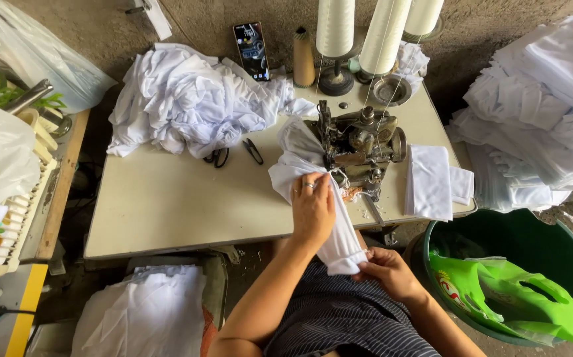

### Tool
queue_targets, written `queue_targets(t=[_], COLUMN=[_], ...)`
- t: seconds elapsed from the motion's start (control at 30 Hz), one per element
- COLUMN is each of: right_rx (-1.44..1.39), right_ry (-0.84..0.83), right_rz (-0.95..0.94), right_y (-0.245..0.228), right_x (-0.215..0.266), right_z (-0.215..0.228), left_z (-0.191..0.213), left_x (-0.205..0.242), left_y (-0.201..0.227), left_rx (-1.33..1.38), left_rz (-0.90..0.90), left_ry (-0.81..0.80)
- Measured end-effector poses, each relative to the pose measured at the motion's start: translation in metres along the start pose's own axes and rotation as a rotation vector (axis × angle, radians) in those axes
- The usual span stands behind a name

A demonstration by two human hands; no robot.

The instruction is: Picking up, aligning, and folding small white fabric pieces at a sewing workstation to prepare them for assembly.

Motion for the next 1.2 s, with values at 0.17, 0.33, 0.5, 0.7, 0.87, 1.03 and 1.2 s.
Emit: queue_targets(t=[0.17,0.33,0.5,0.7,0.87,1.03,1.2], right_rx=[-0.08,-0.047,-0.087,-0.044,-0.151,-0.106,-0.087], right_ry=[-0.044,-0.078,-0.062,-0.086,0.106,0.164,0.252], right_rz=[0.045,0.083,0.073,0.142,0.098,0.156,0.232], right_y=[-0.006,-0.005,0.0,-0.018,-0.028,-0.034,-0.029], right_x=[0.0,-0.014,-0.036,-0.052,-0.061,-0.073,-0.092], right_z=[0.003,-0.02,-0.041,-0.054,-0.063,-0.063,-0.057], left_z=[0.0,0.001,0.014,0.022,-0.011,-0.021,0.014], left_x=[-0.005,-0.015,-0.037,-0.019,-0.03,-0.033,-0.08], left_y=[0.006,-0.026,-0.059,-0.017,-0.074,-0.081,-0.048], left_rx=[0.064,0.154,0.446,0.266,0.366,0.437,0.328], left_rz=[-0.036,-0.078,-0.032,-0.346,-0.298,-0.267,-0.084], left_ry=[-0.005,-0.063,-0.355,-0.054,-0.021,-0.046,-0.143])
Point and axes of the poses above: each hand's wrist, its own x-axis away from the middle knuckle, its own z-axis out of the back of the hand, y = z × x, the point moved 2 cm from there along -x, towards the middle knuckle, and after that the axes turned 10 degrees about x, right-handed, at the moved point
